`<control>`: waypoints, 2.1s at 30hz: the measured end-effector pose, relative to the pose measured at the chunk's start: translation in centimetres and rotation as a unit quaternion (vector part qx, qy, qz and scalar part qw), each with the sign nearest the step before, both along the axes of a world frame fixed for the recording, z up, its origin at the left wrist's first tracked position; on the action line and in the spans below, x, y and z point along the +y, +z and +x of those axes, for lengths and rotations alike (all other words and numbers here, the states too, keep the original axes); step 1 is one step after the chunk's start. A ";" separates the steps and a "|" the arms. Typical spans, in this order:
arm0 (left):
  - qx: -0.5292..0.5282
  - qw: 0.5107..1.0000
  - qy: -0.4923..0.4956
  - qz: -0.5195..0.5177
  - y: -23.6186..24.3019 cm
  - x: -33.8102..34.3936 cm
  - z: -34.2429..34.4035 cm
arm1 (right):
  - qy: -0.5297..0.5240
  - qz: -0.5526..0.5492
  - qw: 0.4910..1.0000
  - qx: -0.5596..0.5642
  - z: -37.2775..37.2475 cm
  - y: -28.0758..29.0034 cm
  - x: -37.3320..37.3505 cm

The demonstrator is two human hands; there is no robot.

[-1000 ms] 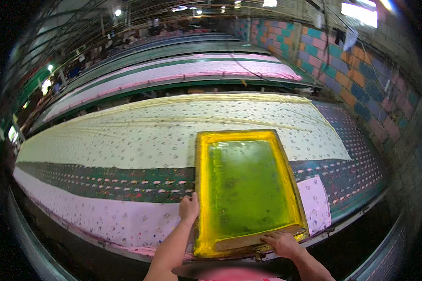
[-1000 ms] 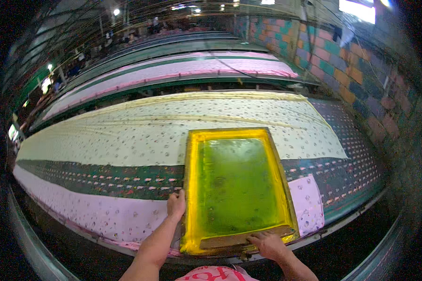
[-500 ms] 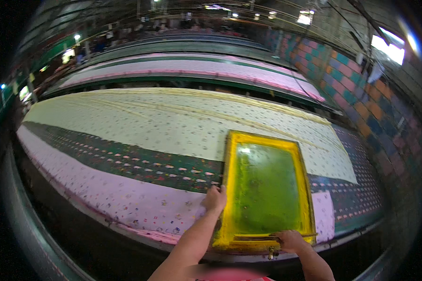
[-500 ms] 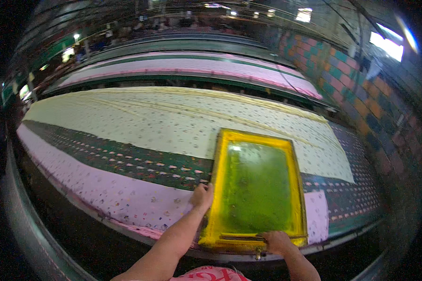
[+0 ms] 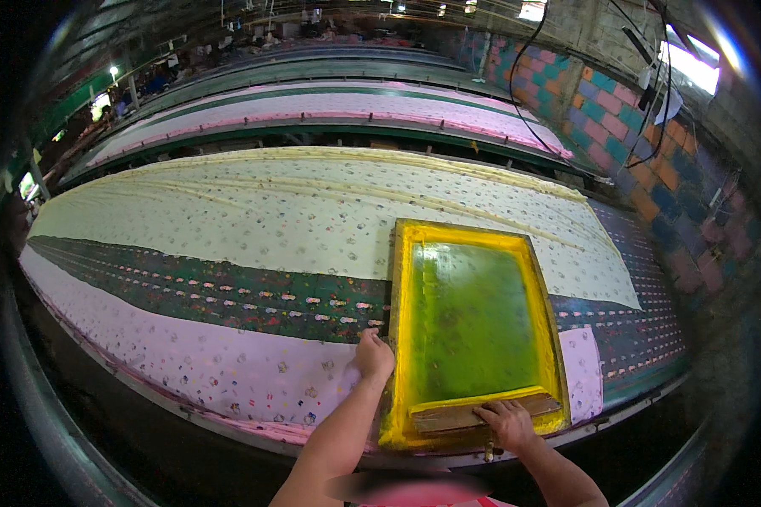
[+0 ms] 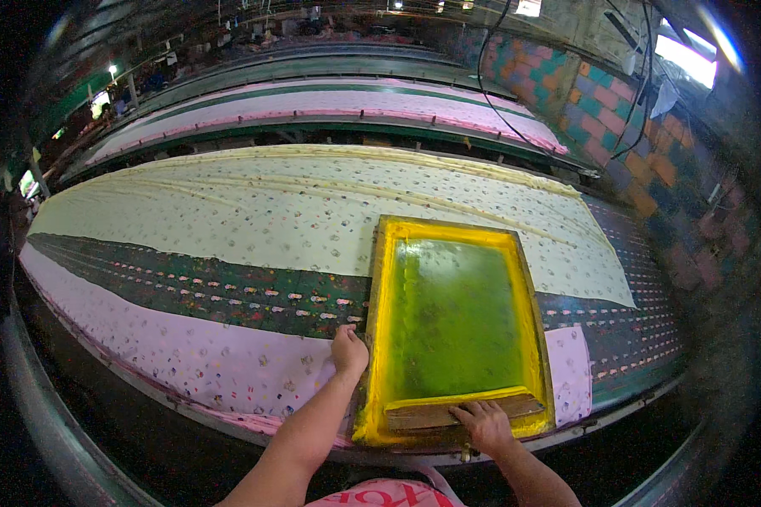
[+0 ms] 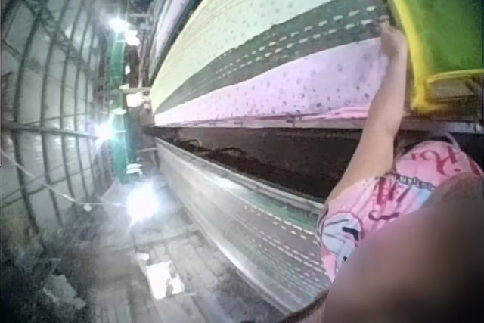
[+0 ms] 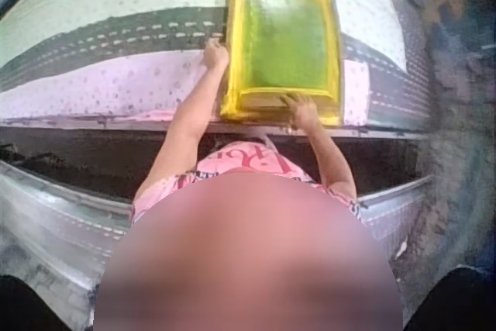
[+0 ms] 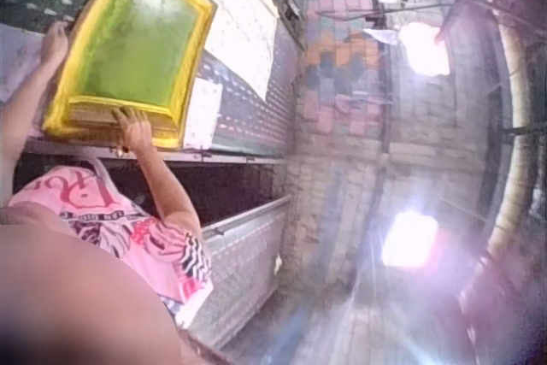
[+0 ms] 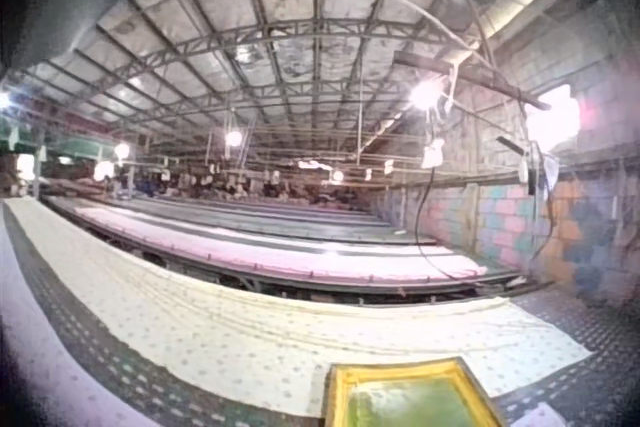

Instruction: The person uses a yellow screen-printing frame and squeegee to apply green ink onto patterned fabric laid out on a long table. They repeatedly pull the squeegee across the screen, reposition the frame, and walk along the table to continue printing. The person also refills the squeegee with ink from a yellow container.

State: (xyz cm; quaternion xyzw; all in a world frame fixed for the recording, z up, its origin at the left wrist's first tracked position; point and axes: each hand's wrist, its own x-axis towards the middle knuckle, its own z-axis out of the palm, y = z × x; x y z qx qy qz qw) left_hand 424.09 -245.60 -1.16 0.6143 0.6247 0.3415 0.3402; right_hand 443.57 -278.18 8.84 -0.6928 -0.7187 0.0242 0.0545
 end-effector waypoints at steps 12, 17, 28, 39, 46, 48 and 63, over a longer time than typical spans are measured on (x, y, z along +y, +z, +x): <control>0.041 0.997 0.015 0.064 0.6 -0.1 0.1 | -0.026 -0.012 0.998 -0.051 14.0 -3.7 21.2; 0.057 0.997 -0.008 0.044 1.4 -0.6 1.5 | -0.045 0.034 0.996 -0.064 21.2 -4.8 28.3; 0.117 0.992 0.032 0.043 3.2 -0.7 2.1 | -0.042 0.073 0.996 -0.043 29.0 -3.0 43.9; 0.136 0.990 0.027 0.021 3.6 -0.9 2.6 | -0.043 0.060 0.996 -0.044 29.1 -4.2 49.6; 0.134 0.991 0.021 -0.011 4.7 -0.9 2.8 | 0.035 0.019 0.999 0.011 29.6 -1.6 48.9; 0.135 0.991 0.016 0.005 4.9 -1.0 2.6 | 0.057 -0.028 0.998 0.006 28.6 -0.7 47.7; 0.006 0.998 -0.030 0.059 0.7 0.1 0.1 | 0.096 -0.108 0.989 -0.002 8.7 0.9 14.9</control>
